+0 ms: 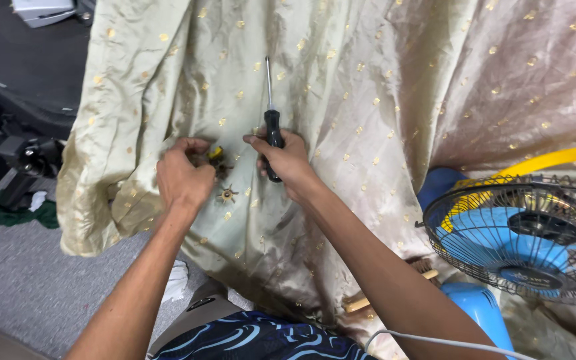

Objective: The person uses a screwdriver to remove screws from the front grille of a small electric fan. They detach the grille, then remove the fan blade from the motor housing, leaving the components separated on the floor.

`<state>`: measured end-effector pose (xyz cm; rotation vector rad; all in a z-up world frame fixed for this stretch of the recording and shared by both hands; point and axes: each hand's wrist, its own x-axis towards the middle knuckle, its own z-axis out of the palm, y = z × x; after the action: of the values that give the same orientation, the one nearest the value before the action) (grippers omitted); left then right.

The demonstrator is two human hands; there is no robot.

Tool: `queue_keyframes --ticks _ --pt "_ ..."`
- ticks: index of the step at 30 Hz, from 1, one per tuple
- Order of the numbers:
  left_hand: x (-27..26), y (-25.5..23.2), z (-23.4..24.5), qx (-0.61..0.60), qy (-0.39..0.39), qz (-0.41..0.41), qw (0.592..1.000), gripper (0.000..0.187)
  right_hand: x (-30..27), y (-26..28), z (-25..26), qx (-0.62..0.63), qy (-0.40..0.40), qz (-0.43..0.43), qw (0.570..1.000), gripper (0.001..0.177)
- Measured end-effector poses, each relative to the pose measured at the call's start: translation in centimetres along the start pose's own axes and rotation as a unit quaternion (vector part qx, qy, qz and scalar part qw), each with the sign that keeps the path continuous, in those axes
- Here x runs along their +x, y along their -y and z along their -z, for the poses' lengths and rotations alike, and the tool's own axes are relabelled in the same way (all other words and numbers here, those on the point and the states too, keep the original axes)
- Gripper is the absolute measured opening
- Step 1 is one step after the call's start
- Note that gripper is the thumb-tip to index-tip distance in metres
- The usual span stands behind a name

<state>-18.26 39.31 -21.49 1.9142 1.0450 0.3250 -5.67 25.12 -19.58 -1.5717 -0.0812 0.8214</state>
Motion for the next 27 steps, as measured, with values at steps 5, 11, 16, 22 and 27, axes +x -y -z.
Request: queue_keyframes --ticks 5,11,16,22,27 --pt "-2.3 -5.1 -1.7 -0.084 0.034 -0.073 0.993 0.030 -4.4 2.1 2.5 -0.019 -0.043 -0.027 0.999 0.025" --pt "-6.2 -15.1 -5.9 -0.220 0.146 -0.122 0.957 0.024 -9.9 3.5 6.4 0.002 -0.100 0.021 0.995 0.025" --pt "-9.4 -21.8 -7.9 -0.284 0.213 -0.227 0.907 0.019 -15.3 5.7 10.1 0.023 -0.164 0.040 0.985 0.033" --pt "-12.6 -27.1 -12.0 -0.326 0.301 -0.317 0.838 0.015 -23.2 7.5 13.5 0.109 -0.286 0.062 0.950 0.034" --pt "-14.3 -29.0 -15.5 -0.215 0.250 -0.559 0.761 0.030 -30.1 8.6 17.6 0.077 -0.386 0.128 0.910 0.029"
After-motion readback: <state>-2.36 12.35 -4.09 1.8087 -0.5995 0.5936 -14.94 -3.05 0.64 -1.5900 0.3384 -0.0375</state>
